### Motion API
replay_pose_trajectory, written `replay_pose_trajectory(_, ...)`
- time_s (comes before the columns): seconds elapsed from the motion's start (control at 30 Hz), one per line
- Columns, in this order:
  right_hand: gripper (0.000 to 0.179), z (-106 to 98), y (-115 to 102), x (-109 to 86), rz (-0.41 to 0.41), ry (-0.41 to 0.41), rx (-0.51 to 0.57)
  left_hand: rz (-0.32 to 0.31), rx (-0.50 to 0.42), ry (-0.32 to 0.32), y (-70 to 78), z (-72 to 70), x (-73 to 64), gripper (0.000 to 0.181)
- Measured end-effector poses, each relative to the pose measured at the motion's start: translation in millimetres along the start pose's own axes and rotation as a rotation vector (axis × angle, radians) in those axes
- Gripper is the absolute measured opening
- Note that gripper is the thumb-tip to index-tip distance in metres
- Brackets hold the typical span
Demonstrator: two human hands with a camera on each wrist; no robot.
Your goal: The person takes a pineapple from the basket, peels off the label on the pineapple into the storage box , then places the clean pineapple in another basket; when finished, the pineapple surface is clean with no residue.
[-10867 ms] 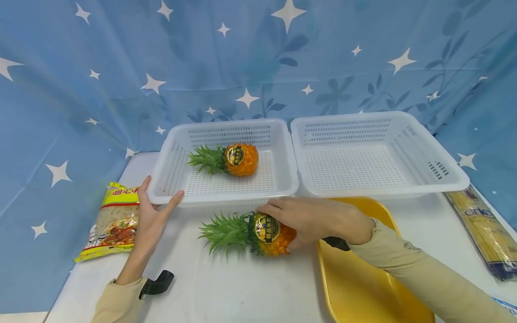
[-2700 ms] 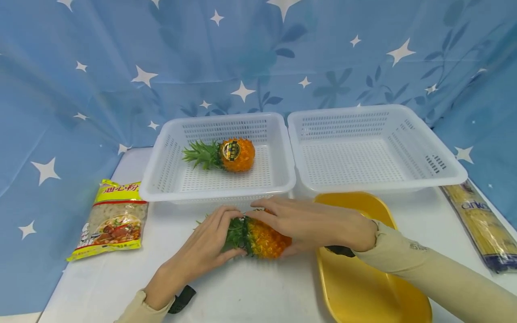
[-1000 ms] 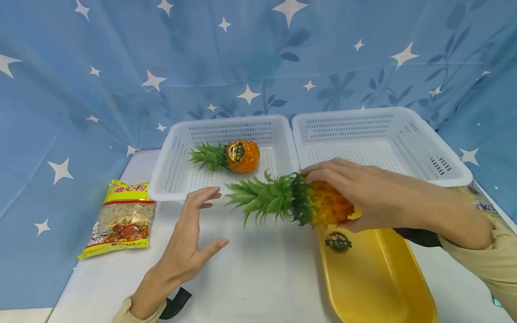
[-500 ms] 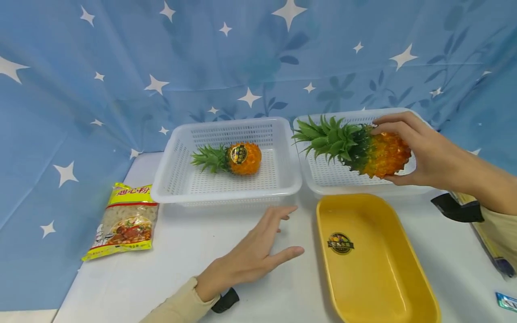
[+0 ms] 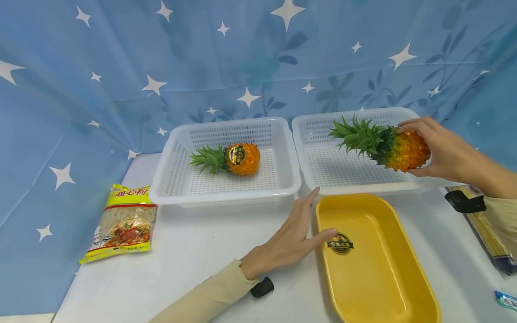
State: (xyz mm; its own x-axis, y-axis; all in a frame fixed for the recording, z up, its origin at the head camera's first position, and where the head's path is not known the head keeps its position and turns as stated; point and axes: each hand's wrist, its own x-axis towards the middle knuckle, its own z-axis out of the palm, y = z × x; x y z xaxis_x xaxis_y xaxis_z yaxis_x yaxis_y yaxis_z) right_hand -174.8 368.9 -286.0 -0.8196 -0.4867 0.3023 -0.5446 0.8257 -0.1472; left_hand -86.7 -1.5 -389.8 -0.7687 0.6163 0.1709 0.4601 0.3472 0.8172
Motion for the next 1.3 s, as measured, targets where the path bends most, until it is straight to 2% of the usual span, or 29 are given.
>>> replay_pose_trajectory(0.1, 0.106, 5, 9, -2.1, 0.018, -0.028, 0.011, -0.036, -0.053, 0.046, 1.8, 1.0, 11.6, 0.088)
replay_pose_trajectory(0.27, 0.108, 12, 19, -2.2, -0.003, -0.067, -0.002, -0.121, -0.115, 0.122, 4.0, 2.4, 24.8, 0.087)
replay_pose_trajectory(0.5, 0.105, 19, 27, -0.4, -0.022, -0.113, 0.015, -0.143, -0.202, 0.237, 0.8, 15.6, 39.2, 0.073)
replay_pose_trajectory(0.7, 0.101, 25, 31, 0.0, -0.055, -0.134, 0.03, -0.201, -0.268, 0.306, 4.9, 22.8, 49.1, 0.071)
replay_pose_trajectory(0.87, 0.098, 28, 35, 0.7, -0.028, -0.181, 0.028, -0.225, -0.277, 0.32, 6.3, 22.2, 52.1, 0.07)
replay_pose_trajectory(1.1, 0.098, 31, 41, 1.6, 0.04, -0.299, 0.031, -0.264, -0.281, 0.301, 7.5, 21.1, 51.6, 0.071)
replay_pose_trajectory(1.3, 0.095, 30, 41, 3.6, 0.029, -0.297, 0.046, -0.261, -0.292, 0.291, 6.9, 19.5, 51.6, 0.07)
